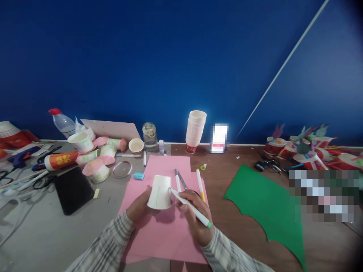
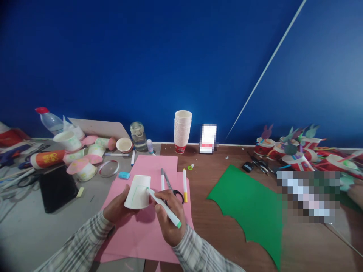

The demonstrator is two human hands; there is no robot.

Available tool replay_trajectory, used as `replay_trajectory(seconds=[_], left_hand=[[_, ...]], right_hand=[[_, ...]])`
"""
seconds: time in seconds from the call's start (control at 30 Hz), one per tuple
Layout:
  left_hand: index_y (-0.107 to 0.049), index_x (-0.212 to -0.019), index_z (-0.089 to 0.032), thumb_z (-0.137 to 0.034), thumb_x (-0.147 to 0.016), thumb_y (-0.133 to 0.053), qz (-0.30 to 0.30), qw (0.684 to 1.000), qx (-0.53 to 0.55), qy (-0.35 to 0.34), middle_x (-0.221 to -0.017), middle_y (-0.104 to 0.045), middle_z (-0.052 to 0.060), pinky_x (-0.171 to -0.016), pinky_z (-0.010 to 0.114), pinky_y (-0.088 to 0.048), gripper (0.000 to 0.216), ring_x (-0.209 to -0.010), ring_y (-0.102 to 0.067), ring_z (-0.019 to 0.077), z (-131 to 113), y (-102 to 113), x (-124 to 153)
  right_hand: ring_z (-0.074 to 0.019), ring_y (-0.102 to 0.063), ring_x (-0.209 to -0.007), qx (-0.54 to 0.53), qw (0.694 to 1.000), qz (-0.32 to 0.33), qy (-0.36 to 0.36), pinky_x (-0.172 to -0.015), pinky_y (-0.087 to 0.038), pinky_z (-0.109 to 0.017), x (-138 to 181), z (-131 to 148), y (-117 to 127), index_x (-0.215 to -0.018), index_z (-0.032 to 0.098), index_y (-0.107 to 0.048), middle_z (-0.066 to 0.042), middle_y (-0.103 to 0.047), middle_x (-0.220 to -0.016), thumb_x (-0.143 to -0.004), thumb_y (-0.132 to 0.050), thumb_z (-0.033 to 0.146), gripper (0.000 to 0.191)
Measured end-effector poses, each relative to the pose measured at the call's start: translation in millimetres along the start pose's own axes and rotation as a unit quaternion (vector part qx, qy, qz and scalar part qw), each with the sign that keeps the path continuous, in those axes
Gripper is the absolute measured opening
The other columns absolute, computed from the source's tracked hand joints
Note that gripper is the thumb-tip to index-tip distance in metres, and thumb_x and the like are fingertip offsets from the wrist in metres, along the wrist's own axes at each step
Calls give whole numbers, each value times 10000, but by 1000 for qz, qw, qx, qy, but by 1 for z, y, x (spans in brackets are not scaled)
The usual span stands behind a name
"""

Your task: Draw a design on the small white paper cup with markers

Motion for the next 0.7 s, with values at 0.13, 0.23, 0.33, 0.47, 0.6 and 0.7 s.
replay_trajectory(seconds=[0.13, 0.23, 0.33, 0.47, 0.6, 0.7], left_hand=[[-670, -823, -74, -699, -602, -426, 16, 999, 39, 13, -679, -708, 143, -374, 251, -320, 706, -367, -468, 112, -2, -2, 1], [-654, -880, -68, -687, -598, -451, 32, 996, 78, 32, -746, -719, 163, -400, 252, -339, 710, -436, -542, 148, -1, 0, 2], [-617, -975, -92, -670, -609, -461, 46, 989, 131, 48, -810, -722, 164, -475, 258, -383, 701, -645, -625, 225, 0, 2, 3], [-569, -1046, -111, -668, -656, -374, 69, 986, 143, 46, -816, -712, 161, -483, 256, -379, 708, -675, -619, 226, -2, 0, 3], [-567, -1039, -116, -671, -669, -332, 94, 988, 121, 30, -800, -700, 156, -438, 249, -348, 707, -544, -577, 183, -6, -3, 4], [-582, -1009, -116, -674, -671, -318, 103, 988, 108, 26, -786, -692, 153, -435, 251, -344, 704, -501, -550, 169, -8, -3, 5]], right_hand=[[-186, -633, -664, 6, 1000, 1, -2, -626, -529, -308, -1, 2, 0, -931, 212, -630, -29, -654, -754, -800, -523, 273, 179], [-180, -631, -649, 6, 1000, 2, -3, -617, -527, -300, -2, 4, 0, -927, 208, -630, -26, -655, -747, -800, -525, 274, 178], [-176, -628, -643, 8, 1000, 5, -1, -606, -527, -290, -3, 6, 1, -917, 201, -633, -25, -651, -736, -805, -522, 282, 177], [-173, -624, -635, 13, 1000, 7, 7, -592, -526, -283, -4, 9, 1, -925, 200, -630, -23, -651, -726, -813, -513, 286, 184], [-174, -631, -659, 1, 1000, 8, 19, -605, -530, -283, -5, 11, 0, -942, 209, -626, -28, -662, -750, -818, -516, 277, 179], [-174, -634, -666, -7, 1000, 5, 25, -608, -528, -282, -5, 12, 0, -952, 214, -623, -26, -664, -756, -821, -521, 275, 177]])
Point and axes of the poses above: each hand's wrist, its own x-axis away from the middle knuckle, its own y-axis out of the back of the hand, z = x × y, the point moved 1 cm from there along -x, towards the middle knuckle
